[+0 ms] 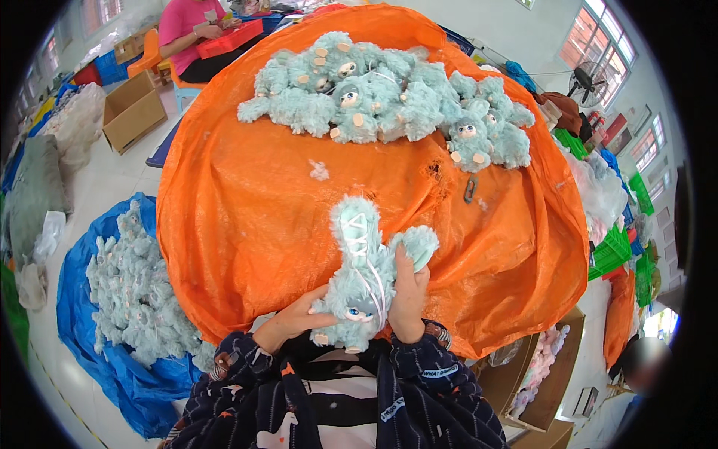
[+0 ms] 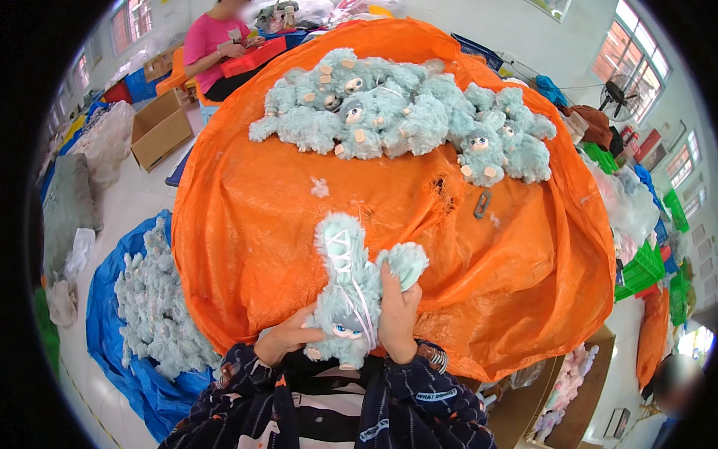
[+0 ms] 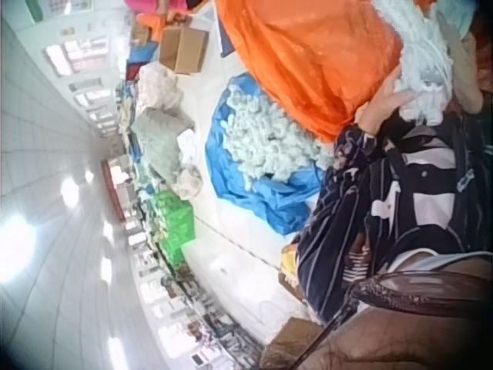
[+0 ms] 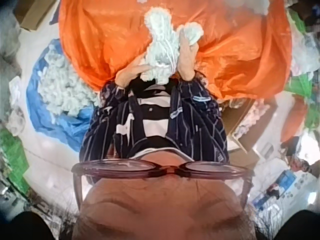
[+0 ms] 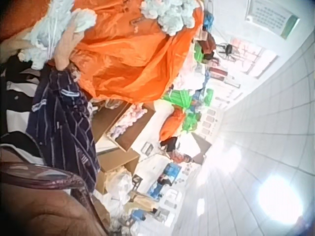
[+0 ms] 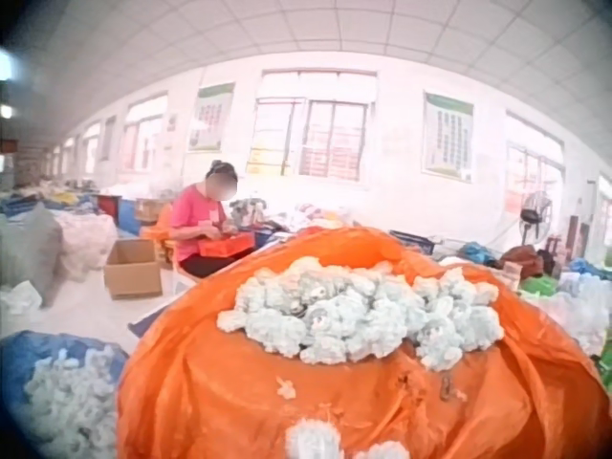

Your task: The person repeatedly picks up light blue stuffed bunny toys from a large orange sack, ties a white string around each one, and places the finished items into a cardboard box. The process is repetitive and continues throughout the clip.

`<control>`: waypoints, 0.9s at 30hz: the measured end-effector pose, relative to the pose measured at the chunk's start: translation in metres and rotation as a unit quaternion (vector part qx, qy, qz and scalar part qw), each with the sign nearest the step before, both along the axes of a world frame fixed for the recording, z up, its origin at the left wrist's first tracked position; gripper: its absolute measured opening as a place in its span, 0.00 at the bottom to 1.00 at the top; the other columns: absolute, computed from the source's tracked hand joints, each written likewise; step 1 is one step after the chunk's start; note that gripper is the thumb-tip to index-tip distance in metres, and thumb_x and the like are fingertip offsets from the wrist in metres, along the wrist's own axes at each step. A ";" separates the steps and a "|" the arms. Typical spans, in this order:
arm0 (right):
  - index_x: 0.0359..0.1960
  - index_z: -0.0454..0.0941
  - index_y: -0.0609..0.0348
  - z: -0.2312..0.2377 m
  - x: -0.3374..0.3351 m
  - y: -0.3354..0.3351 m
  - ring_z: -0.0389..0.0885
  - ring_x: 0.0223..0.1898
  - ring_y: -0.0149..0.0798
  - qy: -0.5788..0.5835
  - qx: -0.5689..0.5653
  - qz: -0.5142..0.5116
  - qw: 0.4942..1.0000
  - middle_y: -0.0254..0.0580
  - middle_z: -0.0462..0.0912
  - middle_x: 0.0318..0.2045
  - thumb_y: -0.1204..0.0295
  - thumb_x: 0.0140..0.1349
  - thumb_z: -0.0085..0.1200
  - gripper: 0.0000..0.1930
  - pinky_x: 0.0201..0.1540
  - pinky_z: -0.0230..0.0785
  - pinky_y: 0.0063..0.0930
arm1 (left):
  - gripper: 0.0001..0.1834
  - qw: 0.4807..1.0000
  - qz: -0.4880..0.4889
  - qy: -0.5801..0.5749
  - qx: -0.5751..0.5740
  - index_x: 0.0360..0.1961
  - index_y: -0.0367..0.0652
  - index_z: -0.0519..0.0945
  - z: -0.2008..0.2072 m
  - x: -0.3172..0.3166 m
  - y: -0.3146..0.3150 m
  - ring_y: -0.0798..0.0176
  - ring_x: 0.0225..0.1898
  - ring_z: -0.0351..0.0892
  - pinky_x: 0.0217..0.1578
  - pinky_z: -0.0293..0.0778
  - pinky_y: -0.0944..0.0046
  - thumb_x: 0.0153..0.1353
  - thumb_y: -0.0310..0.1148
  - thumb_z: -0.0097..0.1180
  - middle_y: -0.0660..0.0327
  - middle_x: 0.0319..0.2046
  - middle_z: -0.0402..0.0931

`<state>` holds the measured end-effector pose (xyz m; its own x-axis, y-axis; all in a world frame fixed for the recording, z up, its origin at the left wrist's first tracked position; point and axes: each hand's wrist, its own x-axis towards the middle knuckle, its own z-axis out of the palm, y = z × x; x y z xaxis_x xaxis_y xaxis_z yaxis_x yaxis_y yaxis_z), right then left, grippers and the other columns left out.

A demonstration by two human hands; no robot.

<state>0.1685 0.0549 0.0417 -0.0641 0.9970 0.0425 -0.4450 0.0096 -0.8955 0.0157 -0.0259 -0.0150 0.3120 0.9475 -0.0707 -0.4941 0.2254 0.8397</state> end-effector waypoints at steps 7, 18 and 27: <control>0.30 0.73 0.61 -0.005 0.004 0.006 0.66 0.27 0.20 -0.050 -0.031 0.050 0.997 0.26 0.72 0.25 0.65 0.59 0.48 0.11 0.28 0.59 0.16 | 0.29 0.997 -0.023 0.074 -0.014 0.52 0.35 0.64 0.002 0.011 -0.001 0.67 0.48 0.68 0.50 0.63 0.67 0.48 0.25 0.58 0.59 0.46 0.69; 0.30 0.75 0.64 -0.003 0.025 0.019 0.69 0.26 0.21 -0.091 0.013 0.000 0.996 0.28 0.74 0.25 0.69 0.58 0.49 0.09 0.28 0.62 0.17 | 0.31 0.994 -0.052 0.082 0.056 0.53 0.35 0.64 -0.008 0.016 0.012 0.65 0.49 0.68 0.52 0.61 0.64 0.45 0.24 0.60 0.58 0.48 0.69; 0.26 0.74 0.65 0.010 0.030 0.014 0.67 0.24 0.22 -0.197 0.118 -0.030 0.973 0.28 0.72 0.22 0.72 0.57 0.50 0.08 0.26 0.60 0.18 | 0.28 0.988 -0.043 0.126 0.081 0.52 0.35 0.64 -0.014 0.016 0.013 0.66 0.47 0.69 0.50 0.63 0.66 0.49 0.25 0.58 0.58 0.46 0.70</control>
<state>0.1983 0.0694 0.0521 -0.0631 0.9648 0.2554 -0.0589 0.2519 -0.9660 0.0316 -0.0133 -0.0291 0.3843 0.9232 -0.0070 -0.2491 0.1110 0.9621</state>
